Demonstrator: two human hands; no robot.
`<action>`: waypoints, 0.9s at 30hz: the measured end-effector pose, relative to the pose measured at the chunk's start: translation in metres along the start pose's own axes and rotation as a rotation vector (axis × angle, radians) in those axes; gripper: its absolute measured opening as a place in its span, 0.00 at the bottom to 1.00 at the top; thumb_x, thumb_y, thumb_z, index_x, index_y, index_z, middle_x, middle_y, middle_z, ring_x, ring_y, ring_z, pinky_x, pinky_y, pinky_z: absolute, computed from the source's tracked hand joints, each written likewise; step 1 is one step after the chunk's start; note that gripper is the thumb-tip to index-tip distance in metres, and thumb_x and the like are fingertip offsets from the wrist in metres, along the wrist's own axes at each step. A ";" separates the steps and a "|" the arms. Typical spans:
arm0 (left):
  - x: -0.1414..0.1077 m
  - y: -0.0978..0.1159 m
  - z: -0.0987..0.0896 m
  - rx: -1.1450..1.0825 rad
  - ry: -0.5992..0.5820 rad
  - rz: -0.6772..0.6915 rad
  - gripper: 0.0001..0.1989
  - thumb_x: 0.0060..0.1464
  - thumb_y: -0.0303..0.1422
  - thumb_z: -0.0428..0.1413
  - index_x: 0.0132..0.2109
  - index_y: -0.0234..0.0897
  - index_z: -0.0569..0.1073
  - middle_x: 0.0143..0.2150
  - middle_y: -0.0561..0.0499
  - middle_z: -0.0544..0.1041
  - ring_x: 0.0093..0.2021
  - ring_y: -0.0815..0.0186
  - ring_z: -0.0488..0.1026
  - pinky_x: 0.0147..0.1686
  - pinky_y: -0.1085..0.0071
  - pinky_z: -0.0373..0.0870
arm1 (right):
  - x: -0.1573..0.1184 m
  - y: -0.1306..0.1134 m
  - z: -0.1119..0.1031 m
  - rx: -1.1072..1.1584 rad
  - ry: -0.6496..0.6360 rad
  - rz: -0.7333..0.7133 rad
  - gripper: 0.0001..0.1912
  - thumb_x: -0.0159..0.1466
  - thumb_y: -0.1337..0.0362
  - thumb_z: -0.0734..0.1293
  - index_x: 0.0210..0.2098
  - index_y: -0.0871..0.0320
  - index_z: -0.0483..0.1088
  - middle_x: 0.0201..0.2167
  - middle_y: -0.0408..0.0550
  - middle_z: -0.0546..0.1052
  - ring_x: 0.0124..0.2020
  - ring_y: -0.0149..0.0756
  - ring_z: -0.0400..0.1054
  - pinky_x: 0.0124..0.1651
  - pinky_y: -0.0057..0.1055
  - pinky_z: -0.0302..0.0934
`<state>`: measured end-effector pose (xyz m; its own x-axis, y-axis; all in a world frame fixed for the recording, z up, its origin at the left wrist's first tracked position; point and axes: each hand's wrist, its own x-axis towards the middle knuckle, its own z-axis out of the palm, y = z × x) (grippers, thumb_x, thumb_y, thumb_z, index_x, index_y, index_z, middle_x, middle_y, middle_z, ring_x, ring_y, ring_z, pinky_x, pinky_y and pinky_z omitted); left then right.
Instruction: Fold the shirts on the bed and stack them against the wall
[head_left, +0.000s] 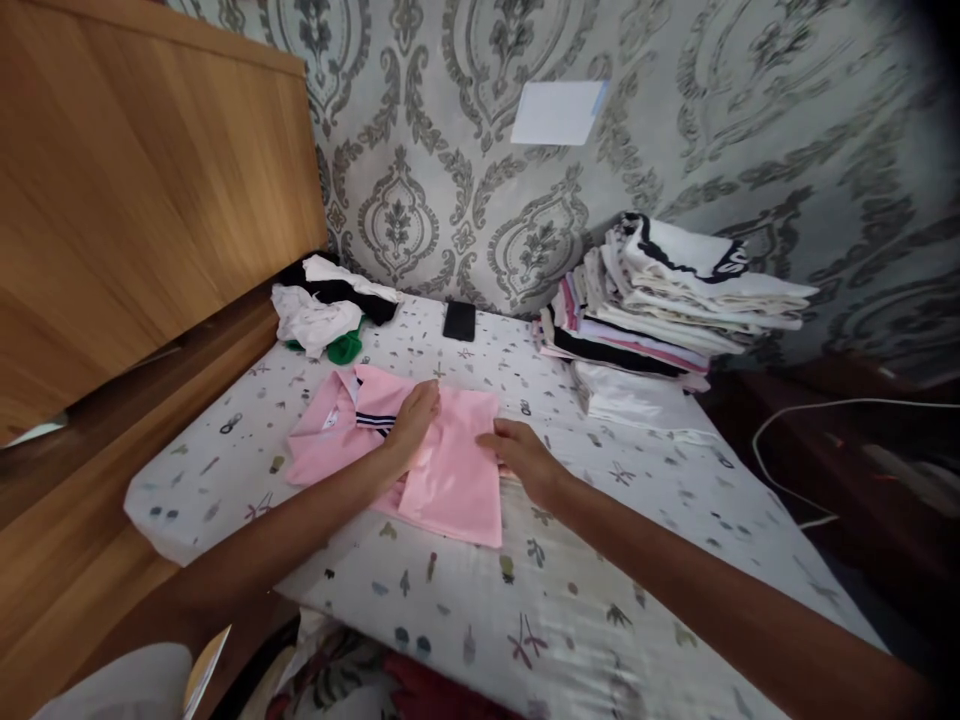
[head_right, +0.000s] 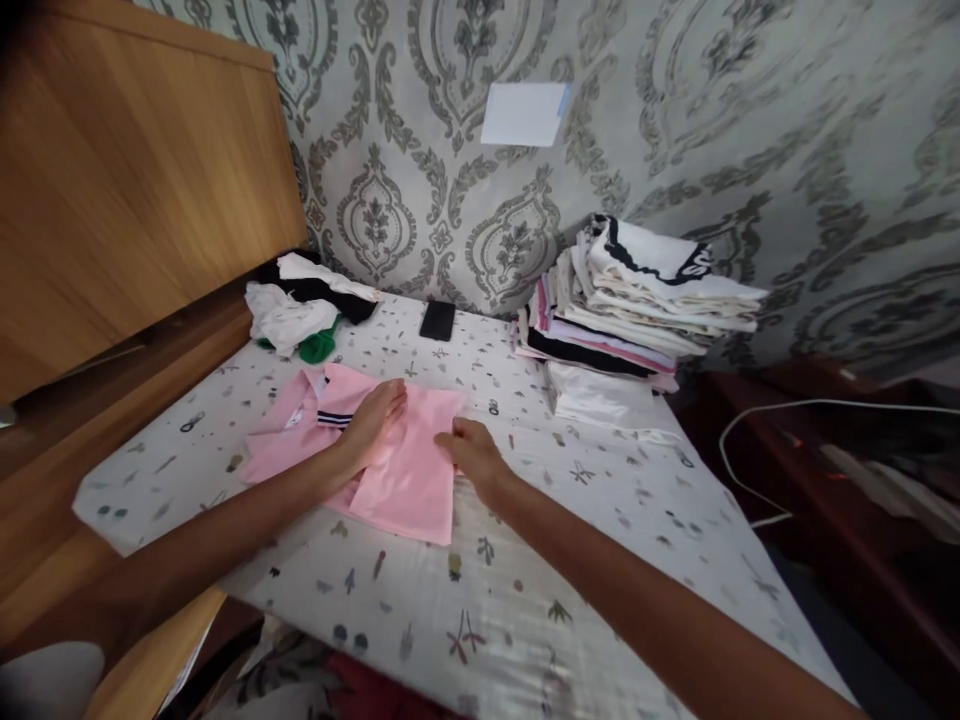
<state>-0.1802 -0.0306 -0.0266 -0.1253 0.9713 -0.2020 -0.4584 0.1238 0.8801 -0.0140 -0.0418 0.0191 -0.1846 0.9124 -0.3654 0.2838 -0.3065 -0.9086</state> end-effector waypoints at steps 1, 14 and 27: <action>-0.003 0.005 0.001 -0.020 0.024 -0.023 0.09 0.65 0.37 0.52 0.48 0.39 0.70 0.60 0.43 0.71 0.64 0.61 0.66 0.62 0.67 0.63 | -0.004 -0.004 0.003 0.060 -0.036 -0.026 0.14 0.48 0.61 0.72 0.25 0.56 0.61 0.20 0.38 0.67 0.24 0.30 0.66 0.27 0.28 0.64; -0.045 0.086 -0.032 -0.317 0.067 -0.252 0.21 0.68 0.47 0.45 0.44 0.34 0.72 0.33 0.46 0.76 0.31 0.62 0.77 0.30 0.69 0.75 | 0.016 -0.058 0.121 0.250 -0.319 -0.275 0.08 0.55 0.63 0.66 0.27 0.54 0.60 0.12 0.33 0.66 0.12 0.27 0.62 0.14 0.20 0.54; -0.043 0.121 -0.120 -0.098 -0.034 -0.333 0.18 0.63 0.42 0.55 0.31 0.33 0.71 0.24 0.49 0.73 0.22 0.66 0.71 0.25 0.70 0.72 | 0.031 -0.073 0.182 0.264 -0.406 -0.014 0.10 0.64 0.73 0.62 0.27 0.59 0.66 0.18 0.41 0.72 0.18 0.30 0.72 0.26 0.27 0.71</action>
<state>-0.3354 -0.0821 0.0371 0.0745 0.8872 -0.4554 -0.5518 0.4171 0.7222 -0.2116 -0.0401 0.0374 -0.5536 0.7534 -0.3548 0.0397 -0.4017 -0.9149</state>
